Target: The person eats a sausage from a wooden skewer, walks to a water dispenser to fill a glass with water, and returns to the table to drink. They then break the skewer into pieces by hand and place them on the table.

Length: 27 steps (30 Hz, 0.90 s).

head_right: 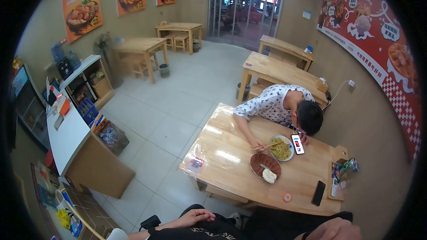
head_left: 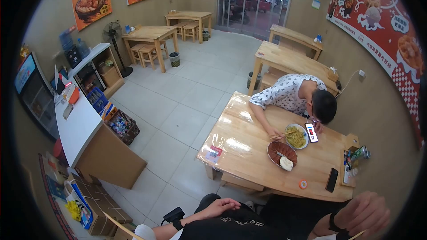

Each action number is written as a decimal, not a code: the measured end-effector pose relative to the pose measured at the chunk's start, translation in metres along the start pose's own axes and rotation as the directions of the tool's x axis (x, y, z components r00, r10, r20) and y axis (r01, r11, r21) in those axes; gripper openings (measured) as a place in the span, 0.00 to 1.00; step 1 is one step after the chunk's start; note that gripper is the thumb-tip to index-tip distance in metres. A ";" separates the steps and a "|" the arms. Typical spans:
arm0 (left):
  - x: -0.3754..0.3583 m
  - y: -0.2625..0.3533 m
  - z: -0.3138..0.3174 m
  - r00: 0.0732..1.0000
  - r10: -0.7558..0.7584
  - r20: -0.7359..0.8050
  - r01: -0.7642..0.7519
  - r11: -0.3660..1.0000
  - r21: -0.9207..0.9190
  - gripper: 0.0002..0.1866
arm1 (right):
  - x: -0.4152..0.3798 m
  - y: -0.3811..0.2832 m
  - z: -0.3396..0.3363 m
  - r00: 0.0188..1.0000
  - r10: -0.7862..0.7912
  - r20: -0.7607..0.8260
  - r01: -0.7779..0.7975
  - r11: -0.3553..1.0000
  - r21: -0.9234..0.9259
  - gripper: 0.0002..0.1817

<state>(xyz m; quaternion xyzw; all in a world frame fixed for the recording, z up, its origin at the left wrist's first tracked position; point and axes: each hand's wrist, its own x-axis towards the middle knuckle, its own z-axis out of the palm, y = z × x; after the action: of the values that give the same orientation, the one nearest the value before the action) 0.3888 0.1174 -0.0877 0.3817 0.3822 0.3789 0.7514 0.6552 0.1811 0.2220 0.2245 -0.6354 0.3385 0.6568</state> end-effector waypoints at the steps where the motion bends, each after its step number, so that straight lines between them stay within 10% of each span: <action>1: 0.000 0.001 0.000 1.000 0.003 -0.002 -0.003 1.000 0.003 0.14 | 0.004 -0.003 0.000 0.991 -0.036 -0.128 0.035 0.999 -0.014 0.24; 9: 0.000 0.000 -0.001 1.000 -0.007 0.008 0.007 1.000 -0.001 0.15 | -0.006 -0.042 -0.050 0.872 0.009 -0.490 -0.078 0.989 -0.122 0.19; 13: 0.000 -0.002 -0.002 1.000 0.001 0.015 0.000 1.000 -0.030 0.15 | -0.008 -0.049 -0.082 0.924 0.186 -0.334 -0.167 0.982 0.085 0.16; 15: 0.000 -0.001 -0.004 1.000 -0.005 0.025 0.006 1.000 -0.028 0.15 | -0.032 -0.055 -0.113 0.655 -0.111 -0.747 -0.324 0.852 -0.411 0.17; 17: -0.002 -0.005 -0.004 1.000 0.012 0.018 -0.012 1.000 -0.004 0.14 | -0.033 -0.044 -0.117 0.752 0.198 -0.629 -0.261 0.965 -0.009 0.18; 27: -0.003 -0.002 0.000 0.999 -0.046 -0.003 0.046 0.999 0.016 0.14 | 0.005 0.017 -0.012 0.934 0.192 -0.303 -0.248 0.956 -0.157 0.23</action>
<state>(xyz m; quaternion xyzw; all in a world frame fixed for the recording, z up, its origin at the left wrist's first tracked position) 0.3881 0.1136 -0.0882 0.3784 0.3952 0.3588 0.7562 0.6502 0.2019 0.2233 0.0361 -0.5855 0.3757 0.7175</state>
